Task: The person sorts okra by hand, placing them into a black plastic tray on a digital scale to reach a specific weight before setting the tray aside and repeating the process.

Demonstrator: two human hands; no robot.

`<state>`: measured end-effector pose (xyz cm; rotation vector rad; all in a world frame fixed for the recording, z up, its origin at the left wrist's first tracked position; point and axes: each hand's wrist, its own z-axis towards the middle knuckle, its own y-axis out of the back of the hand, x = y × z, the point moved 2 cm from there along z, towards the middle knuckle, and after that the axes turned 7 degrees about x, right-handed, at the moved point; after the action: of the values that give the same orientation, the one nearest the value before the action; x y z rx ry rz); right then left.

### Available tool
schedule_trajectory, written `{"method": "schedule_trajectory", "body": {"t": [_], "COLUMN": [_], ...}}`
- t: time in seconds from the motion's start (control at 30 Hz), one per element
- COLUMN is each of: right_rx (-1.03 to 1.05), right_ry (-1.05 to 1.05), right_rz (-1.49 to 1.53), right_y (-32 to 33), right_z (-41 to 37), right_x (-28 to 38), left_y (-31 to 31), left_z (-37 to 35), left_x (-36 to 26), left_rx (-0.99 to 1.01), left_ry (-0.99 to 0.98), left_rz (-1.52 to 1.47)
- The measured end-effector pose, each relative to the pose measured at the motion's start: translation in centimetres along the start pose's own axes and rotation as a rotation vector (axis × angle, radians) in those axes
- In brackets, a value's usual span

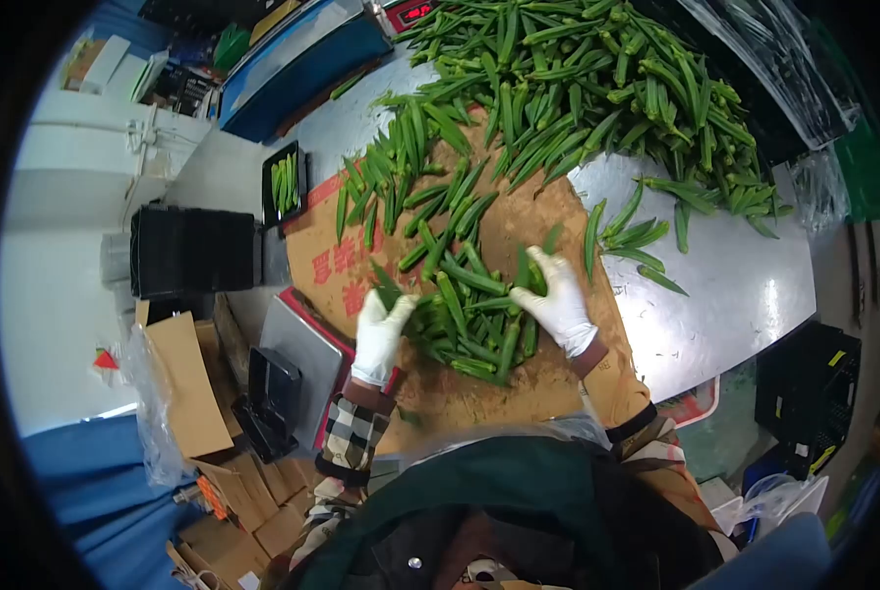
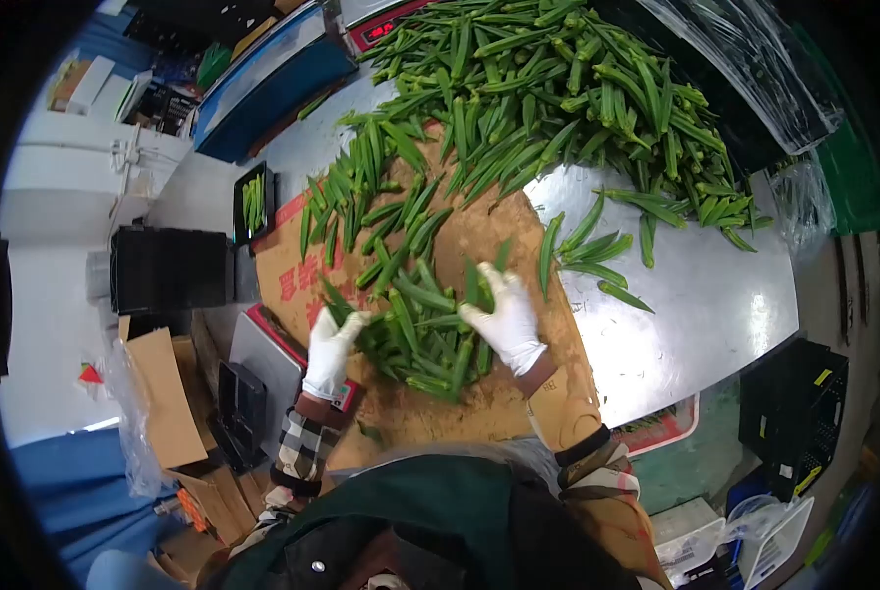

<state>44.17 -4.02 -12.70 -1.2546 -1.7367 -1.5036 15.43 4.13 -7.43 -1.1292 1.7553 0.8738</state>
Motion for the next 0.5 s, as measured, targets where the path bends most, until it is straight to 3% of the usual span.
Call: {"method": "schedule_trajectory", "body": {"t": [0.07,0.17,0.23,0.3,0.33,0.4,0.43,0.5], "right_rx": [-0.213,-0.286,-0.053,0.207,0.182,0.156,0.158,0.151], "right_ry": [-0.005,0.164,0.288,0.035,0.067,0.025,-0.054,-0.295], "right_rz": [-0.390,-0.414,-0.093,0.720,0.629,0.604,0.669,0.828], "right_y": [1.5,2.7,1.1,-2.3,-4.2,-6.0,-5.6,-2.1], "right_z": [-1.3,-3.2,-4.1,-5.8,-6.6,-8.0,-9.0,-11.8], "right_x": [0.3,3.7,4.5,6.1,4.8,2.4,1.4,1.3], "left_y": [1.1,-1.1,-4.6,-8.2,-10.3,-13.2,-13.7,-14.0], "left_z": [-1.9,-4.8,-6.0,-6.9,-7.5,-9.6,-10.8,-12.2], "left_x": [0.6,-1.4,-2.3,-0.2,1.1,1.0,0.0,1.6], "left_rx": [-0.146,-0.110,-0.006,0.119,0.167,0.369,0.534,0.673], "left_ry": [-0.090,-0.010,-0.056,-0.188,-0.281,-0.221,-0.022,-0.057], "left_rz": [-0.060,-0.059,0.030,0.291,0.394,0.498,0.534,0.092]}}
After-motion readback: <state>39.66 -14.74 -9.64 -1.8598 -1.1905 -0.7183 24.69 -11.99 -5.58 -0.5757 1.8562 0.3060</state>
